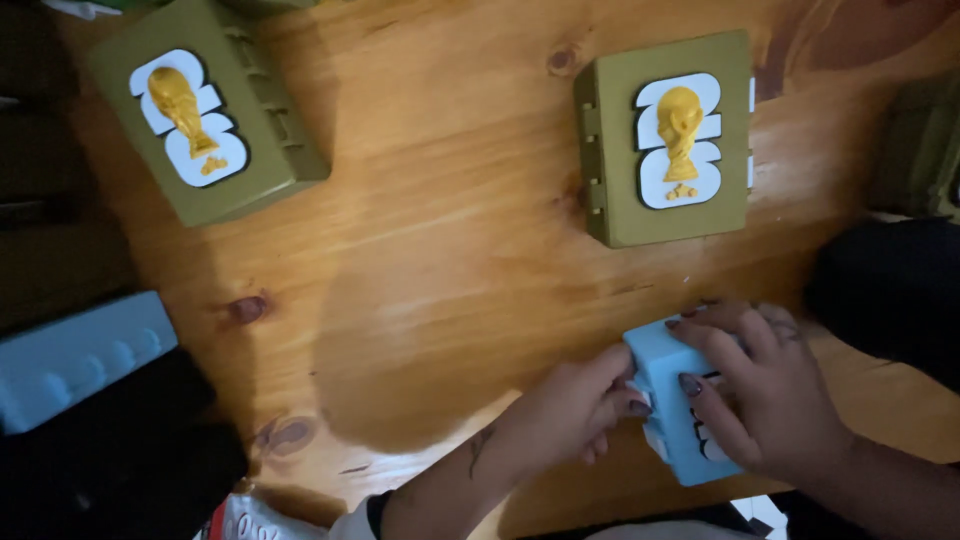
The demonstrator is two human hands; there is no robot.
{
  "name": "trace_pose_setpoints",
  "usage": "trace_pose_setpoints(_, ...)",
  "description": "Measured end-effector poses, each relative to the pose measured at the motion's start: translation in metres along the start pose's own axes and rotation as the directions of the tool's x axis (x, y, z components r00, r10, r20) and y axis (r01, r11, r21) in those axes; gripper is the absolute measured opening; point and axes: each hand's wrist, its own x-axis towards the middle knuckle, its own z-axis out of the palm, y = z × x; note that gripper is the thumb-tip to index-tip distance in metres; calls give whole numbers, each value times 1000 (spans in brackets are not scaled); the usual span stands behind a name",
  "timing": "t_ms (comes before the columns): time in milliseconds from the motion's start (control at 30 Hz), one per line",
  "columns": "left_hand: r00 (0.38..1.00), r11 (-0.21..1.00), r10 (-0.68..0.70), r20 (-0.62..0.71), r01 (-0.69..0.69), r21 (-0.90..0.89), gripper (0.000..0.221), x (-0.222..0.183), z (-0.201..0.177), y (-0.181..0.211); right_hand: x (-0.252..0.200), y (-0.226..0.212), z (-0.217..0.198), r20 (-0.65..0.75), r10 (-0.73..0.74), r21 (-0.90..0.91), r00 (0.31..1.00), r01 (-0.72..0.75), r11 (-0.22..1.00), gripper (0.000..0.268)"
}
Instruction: Applying small white labels to plastic storage boxes.
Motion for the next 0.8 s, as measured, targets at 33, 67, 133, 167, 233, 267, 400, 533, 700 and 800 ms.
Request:
trace_pose_setpoints(33,1000,1000,6,0,-6,3,12,0,-1,-5,-1,-1,-1,-4,-1,-6,1000,1,1000,52)
trace_pose_setpoints(67,998,998,60,4,-60,-10,11,0,-2,-10,-2,-3,-1,4,4,6,1000,-4,1000,52)
trace_pose_setpoints(133,992,991,129,-6,-129,-24,12,1,-1,-10,3,1,-5,9,-9,8,1000,9,1000,51)
trace_pose_setpoints(167,987,986,143,-70,-148,-71,13,-3,1,-9,3,0,-5,21,2,30,1000,-2,1000,52)
trace_pose_setpoints(233,979,978,150,-139,-167,-122,15,-6,8,-14,3,-1,-4,39,9,56,999,-11,998,52)
trace_pose_setpoints(267,969,961,158,-192,-196,-194,14,-5,13,-20,3,-1,-5,26,0,62,1000,-2,998,52)
trace_pose_setpoints(400,956,890,107,-272,-214,-403,19,-1,27,-33,4,-5,-6,-6,-12,62,1000,12,998,51)
trace_pose_setpoints(533,947,876,124,-295,-244,-416,17,1,29,-41,4,-6,-6,-13,-13,57,1000,14,998,50)
trace_pose_setpoints(700,936,943,184,-299,-254,-216,25,-5,21,-35,-3,-2,-1,-11,18,49,1000,-17,999,51)
trace_pose_setpoints(800,916,953,251,-314,-291,-86,25,-5,18,-32,-1,-7,-4,-20,9,46,1000,-8,999,48)
